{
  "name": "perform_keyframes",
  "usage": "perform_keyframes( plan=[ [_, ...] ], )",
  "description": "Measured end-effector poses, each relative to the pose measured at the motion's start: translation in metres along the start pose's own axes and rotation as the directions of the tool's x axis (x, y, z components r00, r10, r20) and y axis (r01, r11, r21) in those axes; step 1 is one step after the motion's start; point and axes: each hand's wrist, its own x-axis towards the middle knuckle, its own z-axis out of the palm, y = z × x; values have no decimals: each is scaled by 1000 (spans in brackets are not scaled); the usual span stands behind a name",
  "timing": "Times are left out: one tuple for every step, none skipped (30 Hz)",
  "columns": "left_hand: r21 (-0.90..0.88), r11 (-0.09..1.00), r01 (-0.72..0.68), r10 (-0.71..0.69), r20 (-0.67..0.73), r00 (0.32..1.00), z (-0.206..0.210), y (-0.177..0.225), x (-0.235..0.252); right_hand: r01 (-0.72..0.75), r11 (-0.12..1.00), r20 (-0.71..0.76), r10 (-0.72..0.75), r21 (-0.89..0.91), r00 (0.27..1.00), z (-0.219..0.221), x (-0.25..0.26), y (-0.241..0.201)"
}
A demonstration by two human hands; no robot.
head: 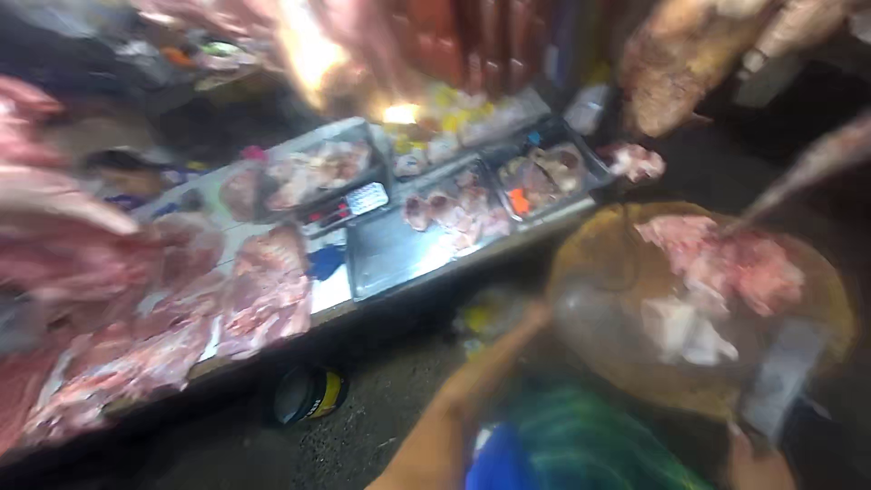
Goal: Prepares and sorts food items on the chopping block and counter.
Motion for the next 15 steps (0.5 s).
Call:
perform_keyframes(
  plan=[
    [111, 993, -39, 42, -29, 999, 0, -2, -1, 17, 999, -35, -16, 41, 999, 3, 1, 11],
    [228, 971, -76, 101, -101, 990, 5, -6, 3, 20, 998, -44, -18, 62, 999, 4, 2, 16],
    [307, 946, -99, 158, -173, 972, 9, -1, 2, 12, 998, -32, -9, 68, 999, 3, 3, 19],
    [326, 939, -110, 185, -208, 960, 13, 15, -6, -4, 998, -11, 5, 68, 1000, 0, 5, 21],
    [316, 937, -151, 220, -197, 955, 19, 34, -13, -22, 997, 5, 21, 77, 1000, -3, 8, 22],
    [320, 923, -215, 277, -160, 947, 28, 51, -16, -31, 996, 7, 31, 89, 1000, -3, 11, 22],
    [342, 893, -294, 345, -99, 933, 40, 65, -18, -37, 995, 4, 37, 97, 999, -2, 13, 23],
    [371, 846, -383, 423, -29, 906, 54, 78, -17, -39, 994, 7, 39, 99, 999, -1, 14, 24],
    [414, 785, -461, 486, 49, 872, 70, 90, -13, -39, 995, 11, 39, 93, 999, 0, 16, 24],
    [455, 714, -532, 545, 116, 830, 87, 100, -4, -37, 996, 10, 36, 86, 999, -1, 18, 24],
    [482, 649, -589, 591, 168, 789, 104, 110, 6, -34, 996, 9, 33, 79, 999, -2, 20, 23],
    [489, 604, -629, 615, 215, 758, 120, 116, 15, -32, 997, 8, 31, 74, 999, -3, 22, 24],
    [473, 581, -662, 630, 253, 734, 135, 121, 18, -28, 997, 7, 28, 72, 1000, -4, 22, 27],
    [420, 580, -698, 649, 280, 707, 144, 129, 14, -16, 997, 8, 16, 82, 1000, -5, 21, 26],
    [356, 582, -732, 678, 286, 678, 148, 135, 9, 0, 996, 13, -2, 94, 1000, -4, 20, 24]
  ],
)
